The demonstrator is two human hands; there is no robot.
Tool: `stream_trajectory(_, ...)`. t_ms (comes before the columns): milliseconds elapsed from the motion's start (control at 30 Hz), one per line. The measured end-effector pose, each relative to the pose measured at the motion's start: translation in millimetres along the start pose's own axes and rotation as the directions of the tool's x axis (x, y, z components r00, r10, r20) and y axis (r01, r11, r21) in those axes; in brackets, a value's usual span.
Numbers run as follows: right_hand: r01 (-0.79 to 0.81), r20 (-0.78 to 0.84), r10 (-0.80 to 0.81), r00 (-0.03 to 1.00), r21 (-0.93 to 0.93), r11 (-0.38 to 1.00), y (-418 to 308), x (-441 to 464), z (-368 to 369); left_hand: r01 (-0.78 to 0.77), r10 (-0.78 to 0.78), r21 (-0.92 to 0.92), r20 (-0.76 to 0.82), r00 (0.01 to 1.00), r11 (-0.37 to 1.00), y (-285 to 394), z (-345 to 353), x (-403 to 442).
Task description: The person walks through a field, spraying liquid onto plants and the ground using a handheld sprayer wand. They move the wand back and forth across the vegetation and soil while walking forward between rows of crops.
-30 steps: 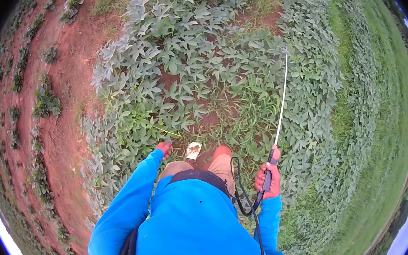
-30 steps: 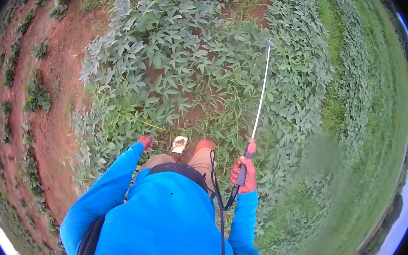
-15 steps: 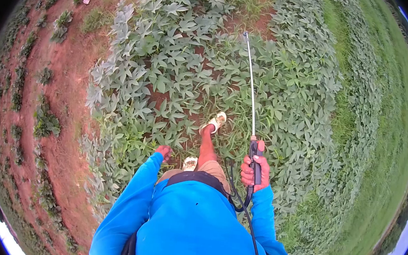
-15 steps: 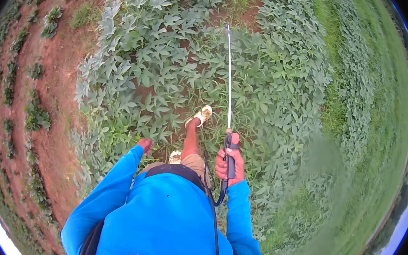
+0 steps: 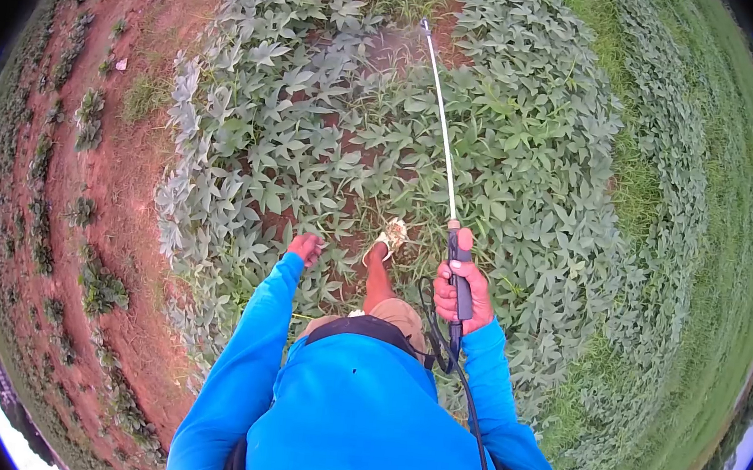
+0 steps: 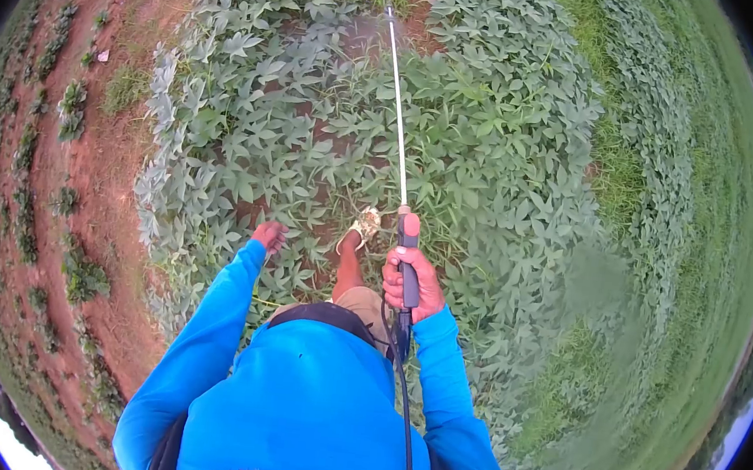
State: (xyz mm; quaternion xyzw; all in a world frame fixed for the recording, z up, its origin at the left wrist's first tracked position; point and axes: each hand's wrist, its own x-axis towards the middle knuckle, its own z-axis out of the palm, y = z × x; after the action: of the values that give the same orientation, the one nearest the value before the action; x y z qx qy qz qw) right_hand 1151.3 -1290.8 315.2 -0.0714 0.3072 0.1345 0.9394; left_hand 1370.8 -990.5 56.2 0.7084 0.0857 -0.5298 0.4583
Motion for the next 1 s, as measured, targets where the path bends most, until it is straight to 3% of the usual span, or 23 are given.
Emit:
stream_trajectory(100, 0.22, -0.262, -0.231, 0.937, -0.072, 0.973, 14.5, -20.3, -4.7, -0.106, 0.103, 0.056, 0.045, 0.994, 0.993, 0.4, 9.0, 5.0)
stream_trajectory(133, 0.222, -0.271, -0.231, 0.934, -0.065, 0.973, 20.0, -24.8, -7.7, -0.098, 0.095, 0.06, 0.052, 0.994, 0.993, -5.4, 10.4, 6.0)
stream_trajectory(200, 0.37, -0.392, -0.374, 0.84, -0.089, 0.925, 33.7, -35.7, -14.3, -0.021, 0.014, 0.124, 0.057, 0.998, 0.992, -23.4, 15.8, 0.9)
stream_trajectory(367, 0.488, -0.36, -0.459, 0.812, -0.013, 0.873, 53.8, -46.3, -33.7, 0.17, -0.18, 0.137, 0.07, 0.981, 0.976, -153.3, 5.4, -10.7)
stream_trajectory(533, 0.43, -0.171, -0.412, 0.895, 0.08, 0.899, 41.8, -23.8, -33.4, 0.36, -0.367, 0.113, 0.049, 0.929, 0.926, -239.2, -19.7, -60.4)
stream_trajectory(633, 0.286, -0.064, -0.281, 0.958, 0.087, 0.954, 17.3, 15.9, -31.3, 0.379, -0.377, 0.089, -0.042, 0.925, 0.921, -235.3, -32.7, -79.8)
stream_trajectory(733, 0.159, 0.0, -0.159, 0.987, 0.059, 0.985, -9.5, 60.0, -16.4, 0.38, -0.38, 0.004, 0.001, 0.925, 0.925, -212.1, -50.1, -70.0)
stream_trajectory(800, 0.113, 0.027, -0.115, 0.993, 0.059, 0.992, -25.0, 86.8, -8.8, 0.314, -0.313, 0.013, -0.052, 0.948, 0.949, -183.2, -52.1, -54.3)
stream_trajectory(867, -0.006, 0.118, -0.002, 0.993, 0.062, 0.998, -42.1, 109.9, -1.4, 0.399, -0.389, 0.062, -0.131, 0.912, 0.915, -139.5, -52.4, -26.6)
stream_trajectory(933, -0.044, 0.146, 0.036, 0.989, 0.057, 0.997, -60.6, 130.0, 7.0, 0.351, -0.353, -0.034, -0.105, 0.93, 0.936, -104.5, -53.5, -1.9)
stream_trajectory(1000, -0.132, 0.157, 0.122, 0.98, 0.051, 0.99, -80.7, 148.0, 19.5, 0.163, -0.167, -0.078, -0.05, 0.985, 0.984, -66.7, -54.1, 25.0)
